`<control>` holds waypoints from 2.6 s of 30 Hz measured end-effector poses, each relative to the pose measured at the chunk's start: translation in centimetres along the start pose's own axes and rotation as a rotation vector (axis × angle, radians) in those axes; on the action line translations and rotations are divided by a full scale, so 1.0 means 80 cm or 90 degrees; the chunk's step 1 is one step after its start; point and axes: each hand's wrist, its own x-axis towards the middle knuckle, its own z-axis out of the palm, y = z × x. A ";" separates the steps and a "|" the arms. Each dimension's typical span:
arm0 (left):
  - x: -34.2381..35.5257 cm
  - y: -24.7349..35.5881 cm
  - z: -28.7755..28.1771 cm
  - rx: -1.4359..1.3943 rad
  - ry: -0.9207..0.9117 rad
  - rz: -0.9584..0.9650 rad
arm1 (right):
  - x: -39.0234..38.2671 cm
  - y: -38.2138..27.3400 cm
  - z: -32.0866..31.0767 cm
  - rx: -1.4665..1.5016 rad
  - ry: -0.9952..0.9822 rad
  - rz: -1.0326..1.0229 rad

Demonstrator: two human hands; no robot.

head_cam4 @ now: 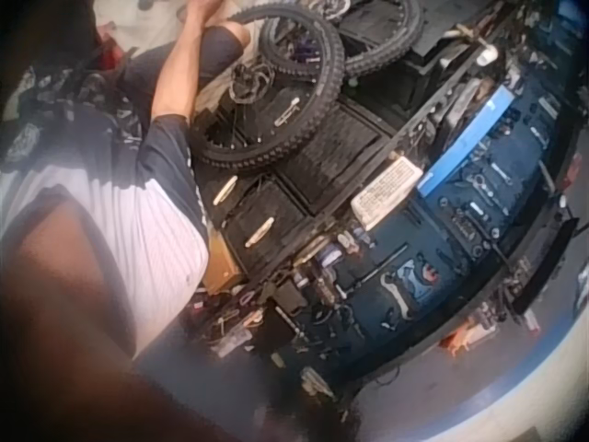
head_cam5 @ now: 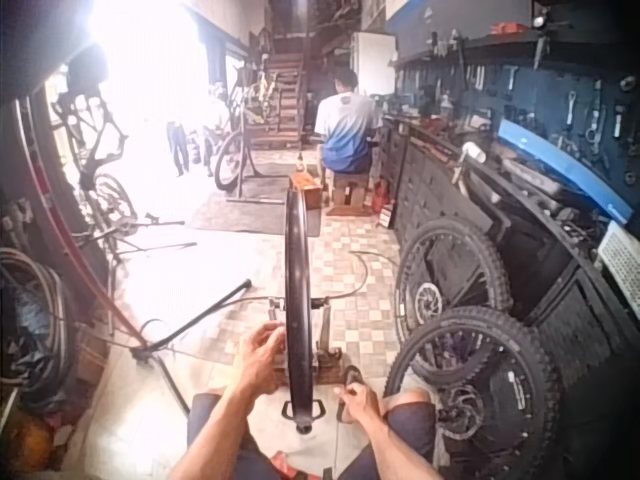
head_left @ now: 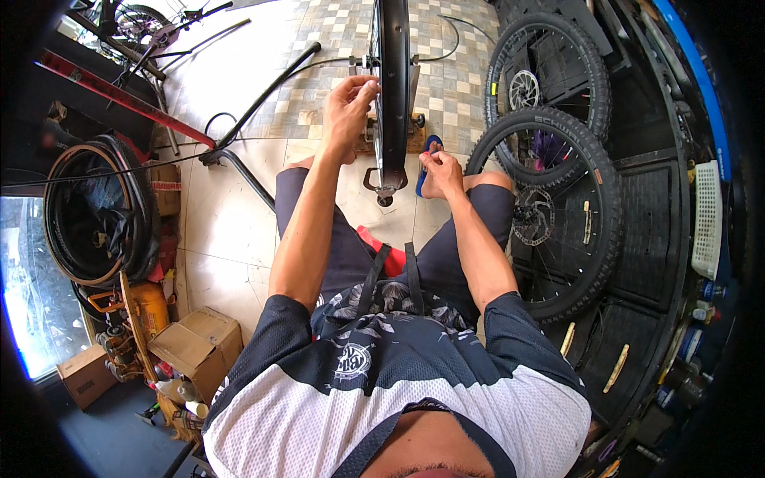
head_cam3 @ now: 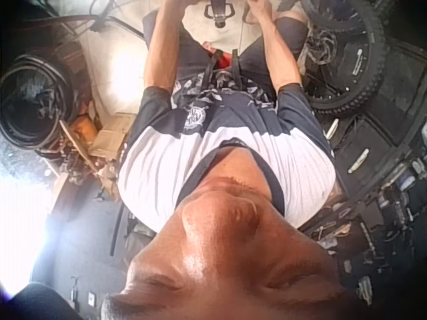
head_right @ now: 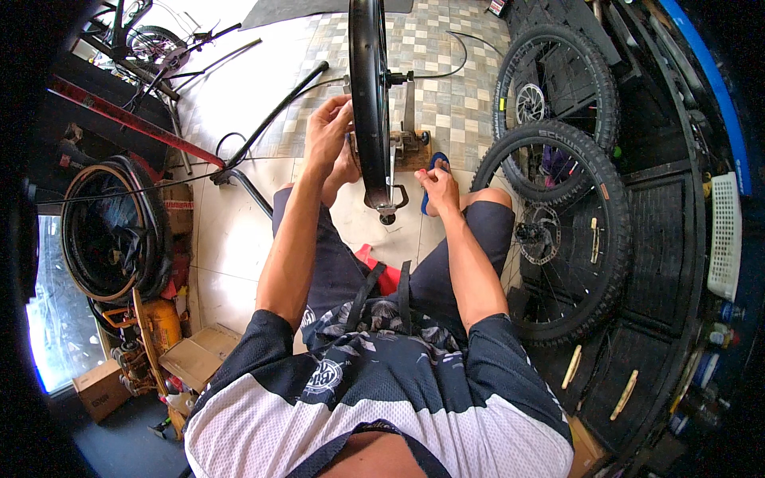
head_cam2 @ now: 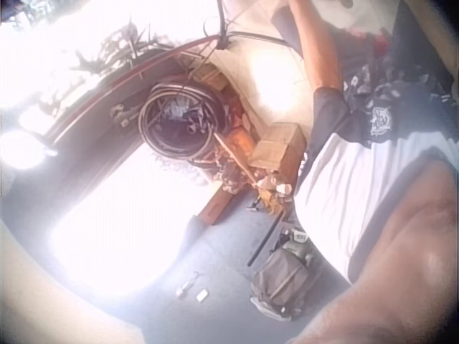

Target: The person sits cross-legged and uses a spoke wrench to adjust the spokes on a bicycle wheel mounted on a truing stand. They rotate the wheel and tighten or loosen individual spokes to true the rim.

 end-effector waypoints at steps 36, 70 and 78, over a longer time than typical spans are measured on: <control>0.002 -0.027 -0.012 0.026 0.040 -0.020 | 0.011 -0.003 -0.001 0.003 -0.003 0.005; 0.005 -0.042 -0.009 -0.046 0.057 -0.094 | 0.015 0.002 0.004 0.014 -0.006 0.017; -0.024 -0.117 -0.015 -0.071 0.015 -0.294 | 0.014 0.001 0.005 0.013 -0.001 0.027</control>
